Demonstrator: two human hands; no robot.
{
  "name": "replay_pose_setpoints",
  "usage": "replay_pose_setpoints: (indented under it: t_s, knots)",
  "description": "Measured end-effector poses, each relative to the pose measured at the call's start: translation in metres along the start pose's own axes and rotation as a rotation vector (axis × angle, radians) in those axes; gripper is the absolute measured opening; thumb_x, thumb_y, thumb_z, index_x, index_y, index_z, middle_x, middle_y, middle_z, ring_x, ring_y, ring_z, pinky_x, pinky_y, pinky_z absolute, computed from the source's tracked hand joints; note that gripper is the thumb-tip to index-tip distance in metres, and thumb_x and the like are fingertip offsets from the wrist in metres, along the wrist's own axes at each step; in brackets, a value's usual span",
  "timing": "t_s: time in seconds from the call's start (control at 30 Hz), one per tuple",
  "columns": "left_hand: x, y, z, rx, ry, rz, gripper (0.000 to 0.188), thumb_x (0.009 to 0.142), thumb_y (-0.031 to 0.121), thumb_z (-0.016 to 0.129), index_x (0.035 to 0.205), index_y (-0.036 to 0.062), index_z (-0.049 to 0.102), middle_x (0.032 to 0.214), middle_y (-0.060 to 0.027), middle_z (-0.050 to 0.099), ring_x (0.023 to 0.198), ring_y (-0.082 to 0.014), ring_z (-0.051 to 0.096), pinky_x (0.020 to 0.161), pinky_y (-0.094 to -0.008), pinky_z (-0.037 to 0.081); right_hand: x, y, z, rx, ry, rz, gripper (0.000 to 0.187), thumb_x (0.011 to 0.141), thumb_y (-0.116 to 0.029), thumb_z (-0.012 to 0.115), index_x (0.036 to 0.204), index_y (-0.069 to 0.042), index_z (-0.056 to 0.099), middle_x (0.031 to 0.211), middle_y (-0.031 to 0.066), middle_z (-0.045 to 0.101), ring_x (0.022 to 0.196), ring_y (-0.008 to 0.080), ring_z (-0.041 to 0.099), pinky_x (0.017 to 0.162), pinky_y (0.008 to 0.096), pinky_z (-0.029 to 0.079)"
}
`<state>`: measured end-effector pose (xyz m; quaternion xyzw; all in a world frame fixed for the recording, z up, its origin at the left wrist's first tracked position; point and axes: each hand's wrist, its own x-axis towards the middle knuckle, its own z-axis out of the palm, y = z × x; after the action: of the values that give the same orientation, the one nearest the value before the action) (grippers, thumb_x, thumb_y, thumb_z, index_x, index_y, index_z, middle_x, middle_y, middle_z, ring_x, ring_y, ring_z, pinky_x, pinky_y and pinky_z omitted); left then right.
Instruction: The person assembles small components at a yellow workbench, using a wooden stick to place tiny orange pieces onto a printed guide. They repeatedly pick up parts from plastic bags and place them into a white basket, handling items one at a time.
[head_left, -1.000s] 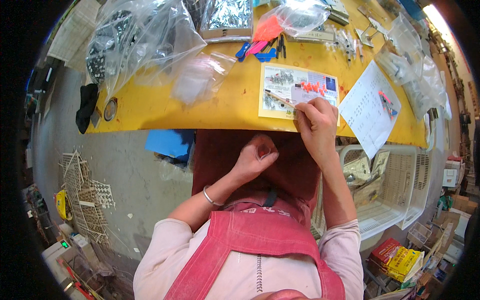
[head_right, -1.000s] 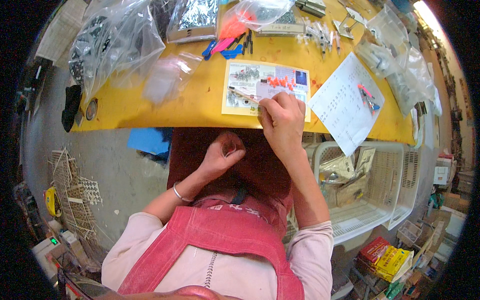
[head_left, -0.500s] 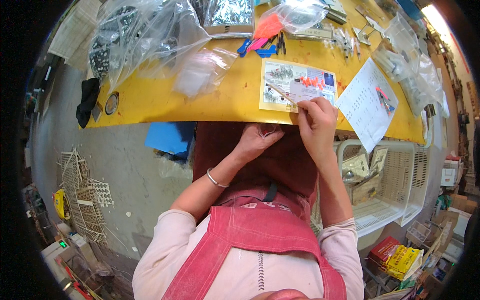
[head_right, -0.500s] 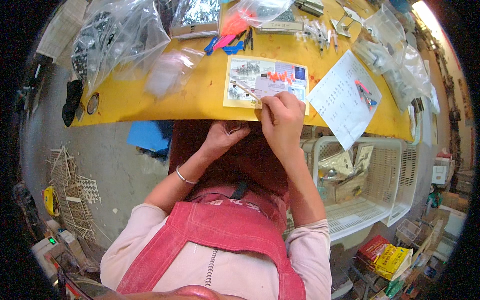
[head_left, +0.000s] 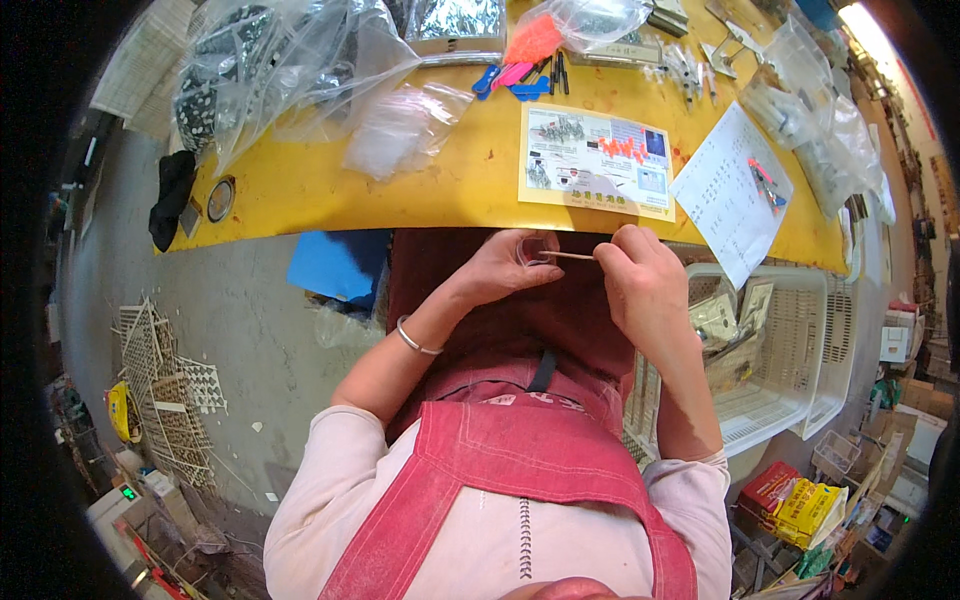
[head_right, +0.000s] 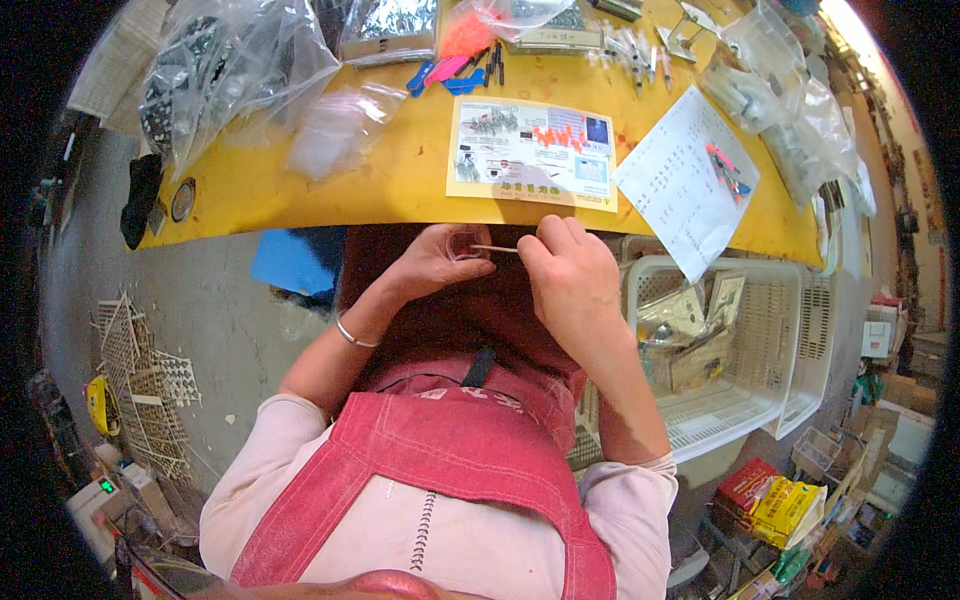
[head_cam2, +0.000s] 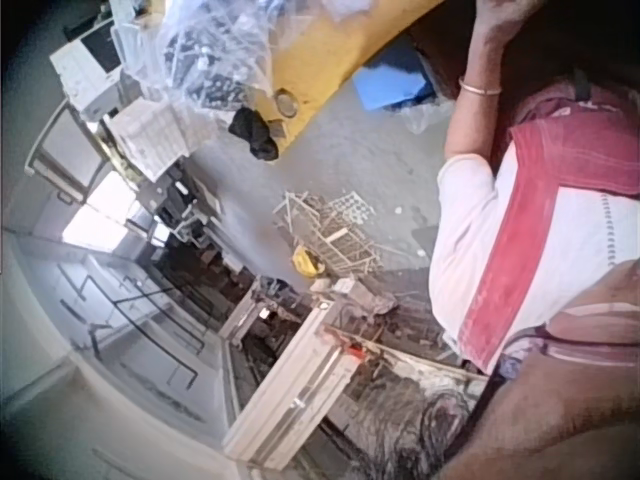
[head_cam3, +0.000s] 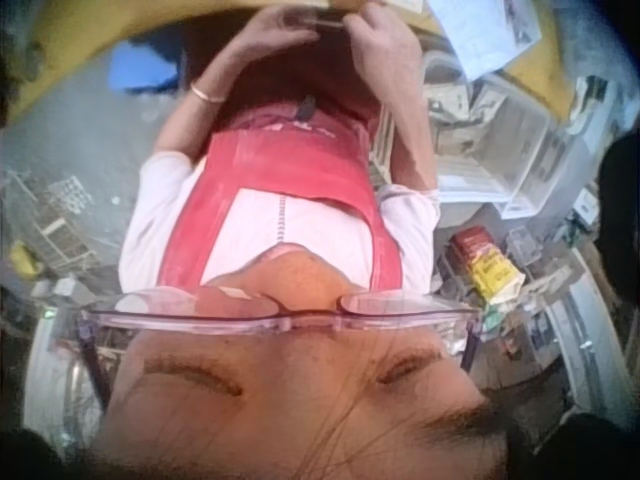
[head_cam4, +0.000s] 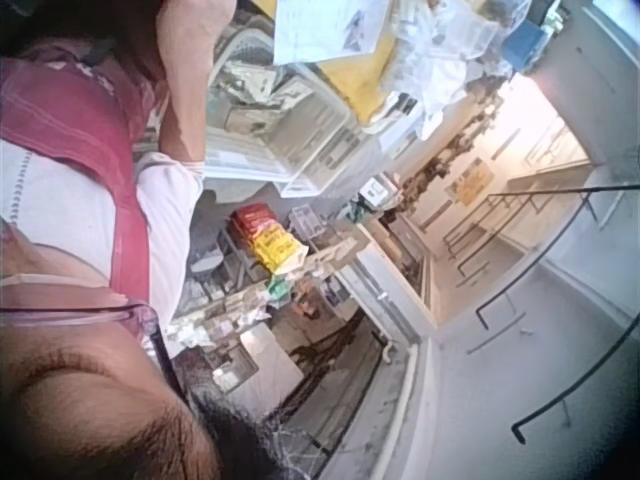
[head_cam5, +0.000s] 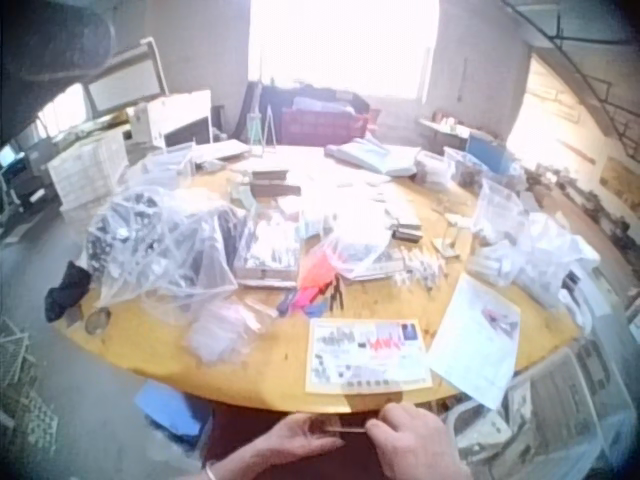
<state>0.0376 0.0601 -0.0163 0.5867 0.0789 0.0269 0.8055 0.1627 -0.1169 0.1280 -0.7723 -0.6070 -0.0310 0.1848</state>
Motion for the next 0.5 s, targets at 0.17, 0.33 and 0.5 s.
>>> replay_pose_setpoints:
  t_s: [0.17, 0.33, 0.5]
  knots:
    - [0.001, 0.005, 0.001, 0.022, -0.01, -0.031, 0.024, 0.09, 0.01, 0.084, 0.102, 0.0061, 0.063, 0.095, 0.0043, 0.058, 0.085, -0.0058, 0.053, 0.075, -0.0246, 0.048, 0.014, -0.007, 0.002, -0.019, 0.001, -0.035, 0.014, 0.08, 0.002, 0.067, 0.093, -0.004, 0.067, 0.089, 0.0116, 0.058, 0.088, 0.0326, 0.062, 0.075, 0.0434, 0.052]
    - [0.002, 0.014, 0.005, -0.074, 0.013, -0.047, 0.025, 0.09, 0.012, 0.084, 0.103, 0.0078, 0.064, 0.093, 0.0054, 0.059, 0.085, -0.005, 0.053, 0.074, -0.0236, 0.048, 0.015, -0.001, 0.008, 0.062, 0.056, -0.004, 0.012, 0.081, 0.003, 0.069, 0.091, -0.002, 0.066, 0.091, 0.0121, 0.06, 0.088, 0.0337, 0.062, 0.075, 0.0426, 0.051]
    - [0.006, 0.006, -0.004, -0.101, -0.102, -0.061, 0.027, 0.09, 0.016, 0.085, 0.105, 0.0087, 0.065, 0.094, 0.0049, 0.061, 0.086, -0.0055, 0.055, 0.076, -0.0236, 0.048, 0.009, 0.014, 0.003, 0.378, 0.238, 0.158, 0.01, 0.085, 0.005, 0.07, 0.094, 0.0, 0.068, 0.09, 0.0138, 0.061, 0.083, 0.0327, 0.062, 0.074, 0.0416, 0.049]
